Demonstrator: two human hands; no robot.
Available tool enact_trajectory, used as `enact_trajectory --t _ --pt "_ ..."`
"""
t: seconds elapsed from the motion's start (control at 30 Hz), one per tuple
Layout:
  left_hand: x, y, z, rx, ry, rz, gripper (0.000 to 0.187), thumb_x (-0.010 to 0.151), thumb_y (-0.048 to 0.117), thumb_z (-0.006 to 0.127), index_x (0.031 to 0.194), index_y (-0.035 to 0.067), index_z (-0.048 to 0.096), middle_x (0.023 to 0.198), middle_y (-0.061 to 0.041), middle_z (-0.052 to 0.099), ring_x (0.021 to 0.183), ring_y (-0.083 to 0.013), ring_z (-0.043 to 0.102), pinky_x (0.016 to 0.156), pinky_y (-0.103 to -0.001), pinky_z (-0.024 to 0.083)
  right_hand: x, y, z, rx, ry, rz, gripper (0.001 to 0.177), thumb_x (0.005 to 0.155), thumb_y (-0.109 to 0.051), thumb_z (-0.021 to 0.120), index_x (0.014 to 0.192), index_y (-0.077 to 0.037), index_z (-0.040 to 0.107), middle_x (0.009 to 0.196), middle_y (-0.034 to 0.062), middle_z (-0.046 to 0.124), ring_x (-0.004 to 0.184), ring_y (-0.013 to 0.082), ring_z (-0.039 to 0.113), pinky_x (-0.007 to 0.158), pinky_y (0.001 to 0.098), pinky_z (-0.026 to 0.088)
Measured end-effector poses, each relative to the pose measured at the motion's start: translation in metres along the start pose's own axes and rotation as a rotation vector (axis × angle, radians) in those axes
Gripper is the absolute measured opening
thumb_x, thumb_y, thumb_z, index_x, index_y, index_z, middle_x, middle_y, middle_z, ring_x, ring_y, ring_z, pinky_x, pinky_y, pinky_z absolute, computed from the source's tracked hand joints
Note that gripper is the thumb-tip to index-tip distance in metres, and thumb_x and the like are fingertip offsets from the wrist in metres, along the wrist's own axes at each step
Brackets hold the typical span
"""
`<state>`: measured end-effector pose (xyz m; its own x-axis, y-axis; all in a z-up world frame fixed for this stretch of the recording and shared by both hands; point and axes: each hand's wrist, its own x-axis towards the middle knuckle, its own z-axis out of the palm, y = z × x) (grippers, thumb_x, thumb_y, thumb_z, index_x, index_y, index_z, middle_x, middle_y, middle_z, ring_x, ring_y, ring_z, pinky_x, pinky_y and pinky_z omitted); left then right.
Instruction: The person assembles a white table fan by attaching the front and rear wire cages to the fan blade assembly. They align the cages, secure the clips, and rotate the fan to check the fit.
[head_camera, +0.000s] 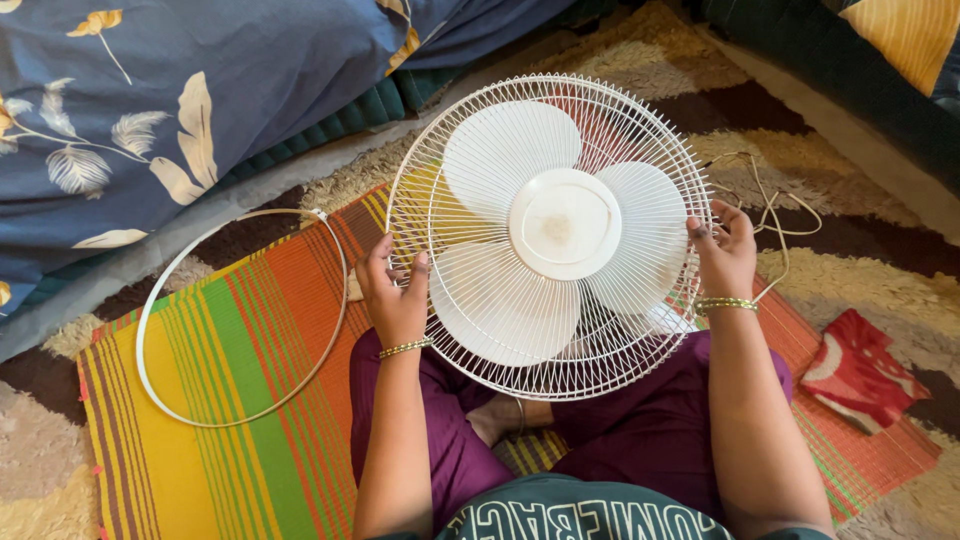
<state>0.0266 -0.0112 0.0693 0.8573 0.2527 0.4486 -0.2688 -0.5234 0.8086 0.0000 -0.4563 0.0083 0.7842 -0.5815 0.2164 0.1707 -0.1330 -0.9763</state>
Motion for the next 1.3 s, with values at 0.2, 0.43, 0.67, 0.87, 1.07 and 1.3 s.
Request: enact_trajectory --t 0.2,0.43,0.67,0.87,1.07,1.3 --pt "-0.005 -0.019 0.002 -0.017 0.070 -0.021 0.040 0.095 0.032 0.075 0.128 0.012 0.064 0.121 -0.004 0.052 0.082 -0.0121 0.051 0.079 -0.030 0.051 -0.013 -0.017 0.005 0.044 0.025 0.090 0.050 0.095 -0.009 0.078 0.137 0.000 0.054 0.117 0.0097 0.068 0.097 0.0114 0.064 0.079 0.0223 0.053" --pt "-0.007 -0.018 0.011 -0.066 0.086 -0.037 0.035 0.095 0.027 0.074 0.125 0.010 0.066 0.116 -0.003 0.053 0.082 -0.0118 0.050 0.074 -0.028 0.050 -0.006 -0.002 0.002 0.073 0.000 0.032 0.048 0.095 -0.006 0.077 0.136 0.002 0.053 0.124 0.0098 0.065 0.106 0.0129 0.065 0.088 0.0237 0.056" --pt "-0.008 -0.003 0.008 -0.101 0.113 0.051 0.028 0.098 0.020 0.072 0.124 0.009 0.067 0.118 -0.004 0.052 0.082 -0.0112 0.049 0.076 -0.026 0.050 0.002 0.014 -0.005 0.099 0.005 0.017 0.047 0.095 -0.004 0.077 0.135 0.003 0.054 0.128 0.0094 0.063 0.106 0.0142 0.065 0.088 0.0256 0.056" --pt "-0.005 0.005 0.011 -0.234 0.103 0.045 0.025 0.099 0.011 0.068 0.124 0.009 0.066 0.120 -0.002 0.051 0.082 -0.0075 0.050 0.072 -0.022 0.050 0.002 -0.001 -0.006 0.005 0.065 0.078 0.044 0.094 -0.005 0.078 0.133 0.001 0.057 0.127 0.0102 0.065 0.107 0.0147 0.068 0.091 0.0250 0.057" --pt "-0.005 0.003 0.011 -0.192 0.106 0.020 0.022 0.098 0.009 0.066 0.121 0.009 0.067 0.121 -0.002 0.053 0.080 -0.0074 0.048 0.067 -0.022 0.046 0.000 -0.002 -0.004 0.092 0.053 0.042 0.042 0.095 -0.003 0.078 0.131 0.001 0.058 0.123 0.0079 0.066 0.105 0.0128 0.068 0.090 0.0233 0.058" --pt "-0.013 -0.007 0.008 -0.168 0.123 0.013 0.021 0.098 0.007 0.066 0.119 0.009 0.068 0.120 -0.002 0.056 0.083 -0.0082 0.046 0.070 -0.022 0.044 -0.004 -0.001 -0.001 0.075 0.047 0.077 0.042 0.095 -0.003 0.077 0.132 0.001 0.058 0.115 0.0100 0.068 0.098 0.0128 0.066 0.084 0.0231 0.056"
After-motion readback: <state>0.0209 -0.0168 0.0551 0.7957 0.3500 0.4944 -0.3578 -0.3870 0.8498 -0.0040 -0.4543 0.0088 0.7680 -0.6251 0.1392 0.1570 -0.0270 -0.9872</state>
